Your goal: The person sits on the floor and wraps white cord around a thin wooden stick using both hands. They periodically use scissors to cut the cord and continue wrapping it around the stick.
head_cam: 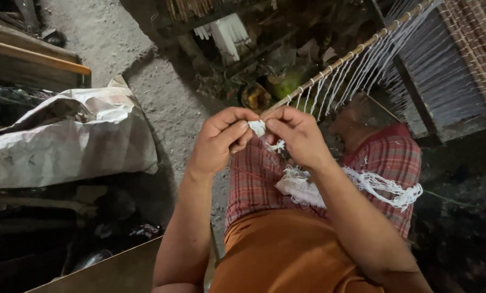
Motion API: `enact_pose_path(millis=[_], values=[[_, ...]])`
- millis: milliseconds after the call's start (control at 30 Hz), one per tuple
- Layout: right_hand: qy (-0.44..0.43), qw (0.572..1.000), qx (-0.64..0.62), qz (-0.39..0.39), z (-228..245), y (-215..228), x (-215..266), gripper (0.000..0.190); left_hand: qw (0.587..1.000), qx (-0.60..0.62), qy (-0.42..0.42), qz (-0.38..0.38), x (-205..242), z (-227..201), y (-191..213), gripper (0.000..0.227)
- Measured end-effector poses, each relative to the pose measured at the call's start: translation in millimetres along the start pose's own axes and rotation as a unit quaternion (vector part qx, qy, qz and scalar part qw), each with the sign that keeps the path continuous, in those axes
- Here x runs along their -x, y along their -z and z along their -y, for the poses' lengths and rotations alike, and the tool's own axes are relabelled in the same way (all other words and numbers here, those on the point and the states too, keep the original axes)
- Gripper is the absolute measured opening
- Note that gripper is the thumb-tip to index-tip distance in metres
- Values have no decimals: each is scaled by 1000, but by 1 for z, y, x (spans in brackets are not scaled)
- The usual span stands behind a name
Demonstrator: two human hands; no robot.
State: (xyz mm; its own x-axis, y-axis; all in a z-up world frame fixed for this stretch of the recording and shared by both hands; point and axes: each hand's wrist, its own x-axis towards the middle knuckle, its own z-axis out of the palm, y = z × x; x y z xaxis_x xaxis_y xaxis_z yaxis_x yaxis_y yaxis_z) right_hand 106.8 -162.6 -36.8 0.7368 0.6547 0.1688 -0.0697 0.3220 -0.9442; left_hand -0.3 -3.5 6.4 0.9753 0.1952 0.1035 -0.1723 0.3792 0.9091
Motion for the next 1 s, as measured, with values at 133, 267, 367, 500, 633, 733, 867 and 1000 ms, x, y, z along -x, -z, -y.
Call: enact_pose_path(millis=[133,267,367,500,633,733,867,1000], values=[[-3,1000,-21,4,-2,2,1,12,1000,-1,-1,4,-2,3,1,20],[4,1000,-15,27,-12,6,-1,7,1000,19,1,0,-3,6,1,22],[4,1000,-11,18,1,2,0,9,1000,18,5,-8,-1,3,-1,22],[-3,1000,-24,1,21,-6,0,12,1000,17,8,-9,-1,5,1,21],[-9,999,-30,-11,20,-6,3,13,1000,15,6,-8,-1,7,4,21],[-13,999,28,9,32,-9,4,12,1000,14,2,-5,-1,6,3,21],[16,995,94,11,30,-7,4,12,1000,14,9,-13,-1,7,3,20],[4,998,67,5,17,0,3,7,1000,6,8,-14,-1,12,6,20]])
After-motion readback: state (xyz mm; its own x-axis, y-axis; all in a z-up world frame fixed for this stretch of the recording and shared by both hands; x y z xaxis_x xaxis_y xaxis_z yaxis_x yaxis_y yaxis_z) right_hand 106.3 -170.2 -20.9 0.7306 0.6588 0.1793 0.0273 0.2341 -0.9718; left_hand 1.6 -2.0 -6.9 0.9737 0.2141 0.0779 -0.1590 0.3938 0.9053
